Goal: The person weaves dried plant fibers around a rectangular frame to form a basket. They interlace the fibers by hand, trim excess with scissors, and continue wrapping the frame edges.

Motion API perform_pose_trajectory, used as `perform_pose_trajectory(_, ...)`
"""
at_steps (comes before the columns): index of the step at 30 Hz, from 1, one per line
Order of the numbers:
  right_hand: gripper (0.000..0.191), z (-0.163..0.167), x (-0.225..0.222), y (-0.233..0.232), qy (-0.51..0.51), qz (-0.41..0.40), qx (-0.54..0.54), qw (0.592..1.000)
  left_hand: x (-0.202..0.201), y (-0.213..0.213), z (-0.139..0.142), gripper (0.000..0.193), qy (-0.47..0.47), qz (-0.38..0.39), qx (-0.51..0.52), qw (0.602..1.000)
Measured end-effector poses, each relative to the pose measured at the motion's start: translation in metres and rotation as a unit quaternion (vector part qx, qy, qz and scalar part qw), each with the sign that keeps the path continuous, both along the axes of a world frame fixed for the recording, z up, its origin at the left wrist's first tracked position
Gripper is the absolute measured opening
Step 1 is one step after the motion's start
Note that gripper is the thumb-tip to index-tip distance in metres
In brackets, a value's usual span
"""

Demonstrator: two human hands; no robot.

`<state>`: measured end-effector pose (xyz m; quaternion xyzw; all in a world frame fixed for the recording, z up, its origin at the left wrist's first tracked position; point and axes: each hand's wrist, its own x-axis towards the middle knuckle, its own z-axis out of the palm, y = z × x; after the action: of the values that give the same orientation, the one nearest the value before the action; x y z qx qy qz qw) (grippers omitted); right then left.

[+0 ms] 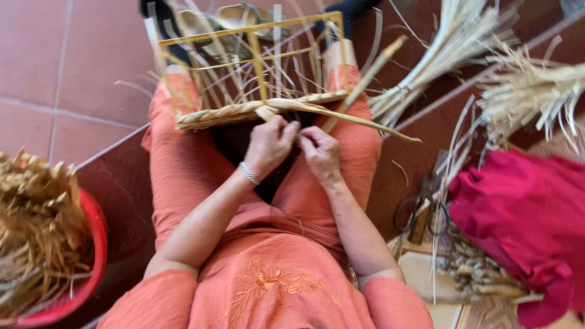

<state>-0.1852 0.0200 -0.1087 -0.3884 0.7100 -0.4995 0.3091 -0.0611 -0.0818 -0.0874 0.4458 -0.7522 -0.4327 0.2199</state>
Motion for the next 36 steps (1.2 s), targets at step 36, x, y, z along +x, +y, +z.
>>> perform_pose_trajectory(36,0.030,-0.049,-0.175,0.338,0.349,-0.197,0.311,0.862,0.035,-0.003,0.016,0.013,0.102,0.031,-0.030,0.994)
